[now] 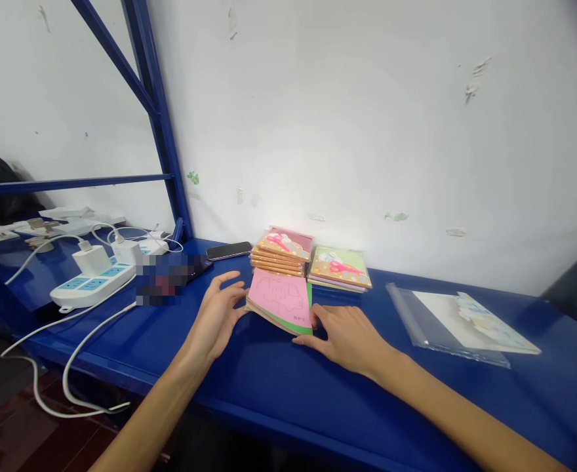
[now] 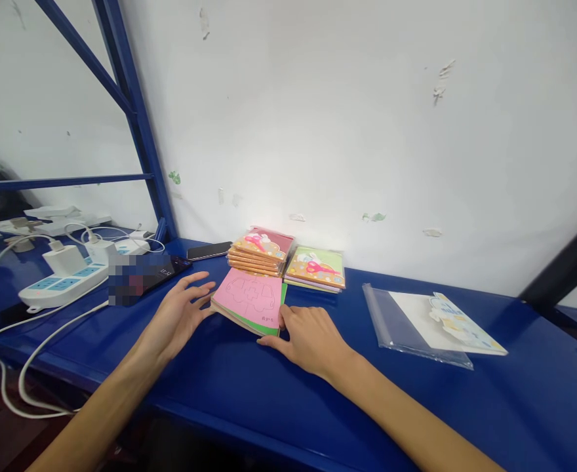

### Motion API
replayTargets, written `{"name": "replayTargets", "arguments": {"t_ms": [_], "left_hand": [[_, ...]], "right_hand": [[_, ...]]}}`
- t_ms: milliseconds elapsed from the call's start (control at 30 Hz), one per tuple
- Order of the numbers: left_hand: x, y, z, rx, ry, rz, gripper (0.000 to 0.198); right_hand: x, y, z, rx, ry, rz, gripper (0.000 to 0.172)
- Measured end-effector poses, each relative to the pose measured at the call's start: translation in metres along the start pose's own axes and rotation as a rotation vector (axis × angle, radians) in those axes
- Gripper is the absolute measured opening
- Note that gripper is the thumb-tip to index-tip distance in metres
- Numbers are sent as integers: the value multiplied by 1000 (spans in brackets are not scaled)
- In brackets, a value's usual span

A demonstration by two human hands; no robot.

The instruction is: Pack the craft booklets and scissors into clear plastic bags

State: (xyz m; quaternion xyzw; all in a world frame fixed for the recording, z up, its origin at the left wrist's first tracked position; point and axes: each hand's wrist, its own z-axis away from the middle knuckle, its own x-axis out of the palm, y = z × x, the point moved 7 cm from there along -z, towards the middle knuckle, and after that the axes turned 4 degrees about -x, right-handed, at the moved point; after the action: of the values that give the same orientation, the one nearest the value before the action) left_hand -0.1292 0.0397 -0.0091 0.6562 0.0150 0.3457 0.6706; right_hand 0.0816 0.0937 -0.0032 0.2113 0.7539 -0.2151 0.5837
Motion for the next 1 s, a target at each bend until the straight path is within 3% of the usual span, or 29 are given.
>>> {"name": "replayTargets", "arguments": {"t_ms": [100,233,300,433,600,700,867,1000], "left_hand": [[-1,-4,-6,6,0,-7,34],[9,-16,-6,-127,-177,-124,22],[11,-22,-3,-147,-226,-206,34],[7,-23,-2,-90,-195,-320,68],[17,-8,7,-54,-321,-341,73],[29,-2,19,-12,-403,-284,65],[46,-5,37,125,-455,-225,67],[47,-2,40,254,-410,-329,59]], "right_hand": [[1,1,-1,2,6,-12,43],[3,3,-1,-6,12,-34,40],[4,3,0,-12,10,-47,39],[3,4,2,2,8,-69,42],[-6,33,6,285,82,-113,54],[-9,47,7,375,164,-392,57],[-16,41,6,256,422,-1076,51],[-17,33,12,210,570,-1119,46]]}}
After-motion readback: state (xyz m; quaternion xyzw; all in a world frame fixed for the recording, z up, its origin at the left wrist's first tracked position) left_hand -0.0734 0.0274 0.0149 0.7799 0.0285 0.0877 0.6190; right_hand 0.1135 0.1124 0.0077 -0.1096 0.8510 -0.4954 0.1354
